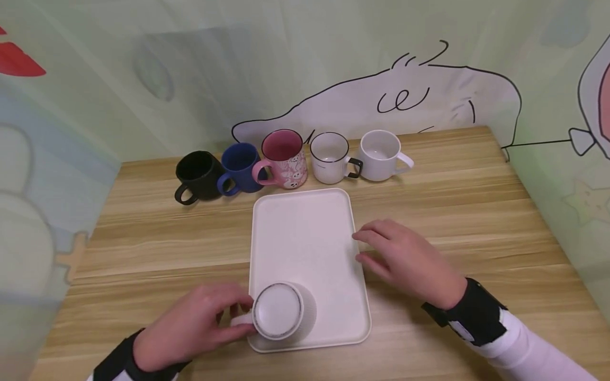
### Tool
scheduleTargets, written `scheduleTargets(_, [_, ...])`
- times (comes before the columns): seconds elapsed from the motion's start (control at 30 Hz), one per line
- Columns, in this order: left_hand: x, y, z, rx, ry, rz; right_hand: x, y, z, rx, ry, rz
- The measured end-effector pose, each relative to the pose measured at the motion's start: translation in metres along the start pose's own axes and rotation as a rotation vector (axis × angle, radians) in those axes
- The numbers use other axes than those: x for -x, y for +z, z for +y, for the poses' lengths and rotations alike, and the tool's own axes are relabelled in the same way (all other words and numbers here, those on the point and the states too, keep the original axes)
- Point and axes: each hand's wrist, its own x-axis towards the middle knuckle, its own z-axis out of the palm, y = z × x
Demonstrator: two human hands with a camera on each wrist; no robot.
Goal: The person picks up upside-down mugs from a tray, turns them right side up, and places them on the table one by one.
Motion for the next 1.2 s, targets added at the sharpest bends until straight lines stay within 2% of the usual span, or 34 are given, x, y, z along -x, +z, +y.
scheduleTargets(0.27, [-0.005,-0.003,0.003,-0.047,0.000,-0.010,0.002,0.007,-0.005,-0.026,-0.013,-0.014])
scheduleTargets(0.43, [-0.008,-0.004,0.002,-0.173,0.058,0.042,0.004,0.010,-0.006,-0.031,0.005,-0.036])
scheduleTargets(0.53, [-0.010,-0.004,0.002,-0.215,0.078,0.061,0.005,0.010,-0.007,-0.035,0.011,-0.043])
scheduleTargets(0.77, [-0.015,-0.004,-0.003,-0.205,0.088,0.072,0.005,0.011,-0.009,-0.049,0.007,-0.036])
scheduleTargets(1.2, [-0.024,-0.008,-0.019,-0.159,0.120,0.196,0.005,0.011,-0.009,-0.039,0.038,-0.047])
